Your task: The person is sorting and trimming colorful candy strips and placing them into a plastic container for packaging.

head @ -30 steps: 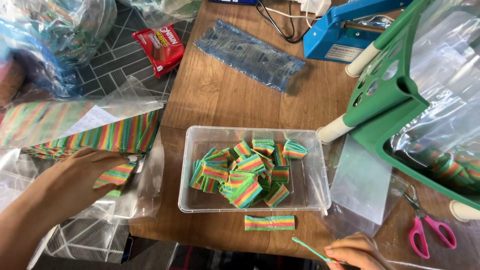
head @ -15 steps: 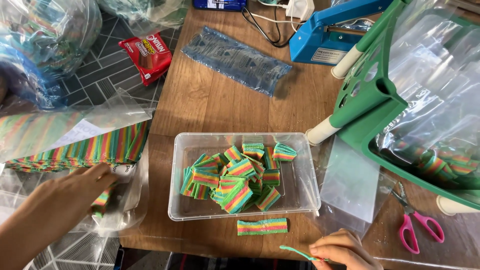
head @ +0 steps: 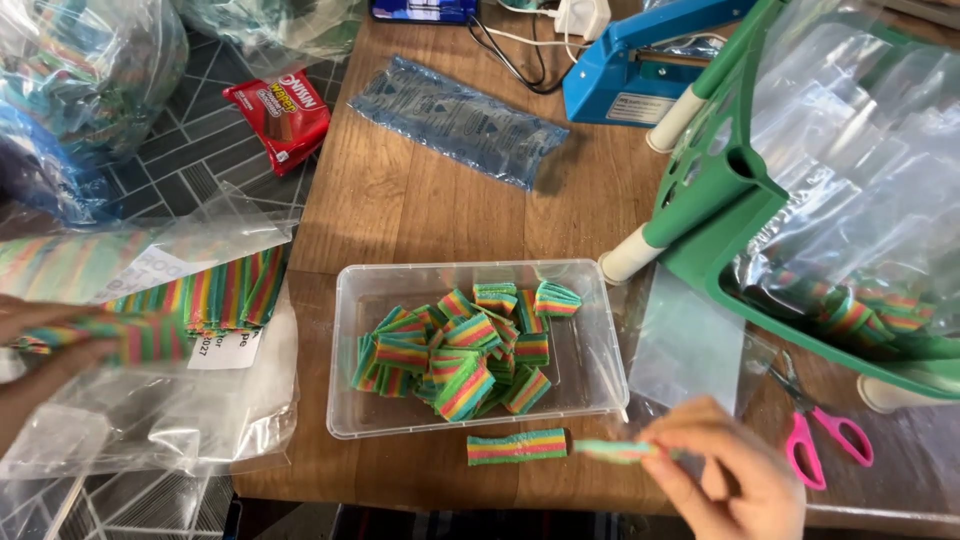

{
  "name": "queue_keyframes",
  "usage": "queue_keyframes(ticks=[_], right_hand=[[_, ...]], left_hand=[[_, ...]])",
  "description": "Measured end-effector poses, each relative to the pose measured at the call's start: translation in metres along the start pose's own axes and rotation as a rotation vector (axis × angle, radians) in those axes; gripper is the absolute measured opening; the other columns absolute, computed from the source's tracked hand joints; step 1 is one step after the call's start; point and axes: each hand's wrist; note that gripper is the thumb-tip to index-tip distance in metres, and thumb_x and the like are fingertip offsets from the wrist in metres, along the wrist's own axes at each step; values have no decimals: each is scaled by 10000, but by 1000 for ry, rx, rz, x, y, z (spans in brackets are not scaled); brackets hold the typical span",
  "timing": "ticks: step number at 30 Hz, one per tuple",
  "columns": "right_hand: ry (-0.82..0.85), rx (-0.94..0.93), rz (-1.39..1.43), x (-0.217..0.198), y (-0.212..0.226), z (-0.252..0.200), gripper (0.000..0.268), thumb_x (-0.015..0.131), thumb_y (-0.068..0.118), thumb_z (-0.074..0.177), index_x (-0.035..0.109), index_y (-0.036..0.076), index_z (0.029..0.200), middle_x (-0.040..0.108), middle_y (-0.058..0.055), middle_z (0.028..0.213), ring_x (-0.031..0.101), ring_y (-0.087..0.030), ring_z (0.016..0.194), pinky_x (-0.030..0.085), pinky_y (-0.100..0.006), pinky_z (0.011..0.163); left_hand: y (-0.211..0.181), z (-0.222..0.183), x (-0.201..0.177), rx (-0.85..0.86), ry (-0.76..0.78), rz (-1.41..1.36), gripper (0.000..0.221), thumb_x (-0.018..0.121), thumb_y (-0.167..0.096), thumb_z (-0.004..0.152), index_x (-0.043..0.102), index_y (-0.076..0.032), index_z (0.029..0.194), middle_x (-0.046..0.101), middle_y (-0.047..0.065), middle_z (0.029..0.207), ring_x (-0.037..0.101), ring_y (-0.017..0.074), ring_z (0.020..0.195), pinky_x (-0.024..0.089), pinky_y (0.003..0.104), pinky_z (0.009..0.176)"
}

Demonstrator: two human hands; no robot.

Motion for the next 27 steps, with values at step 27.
queue_keyframes(ticks=[27], right_hand=[[103,-63,60,39,92,71,46,756,65,845,745,77,888,740,-49,838,671,-146,756,531,-238,729]], left_hand=[[-330,-21,97,140,-75,-1335,98,804,-51,845,788,-13,933,789,56,938,698,140,888,577,268,811]])
Point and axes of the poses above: each hand's wrist, its own z-axis towards the middle knuckle, its own x-axis out of the palm, y = z × x
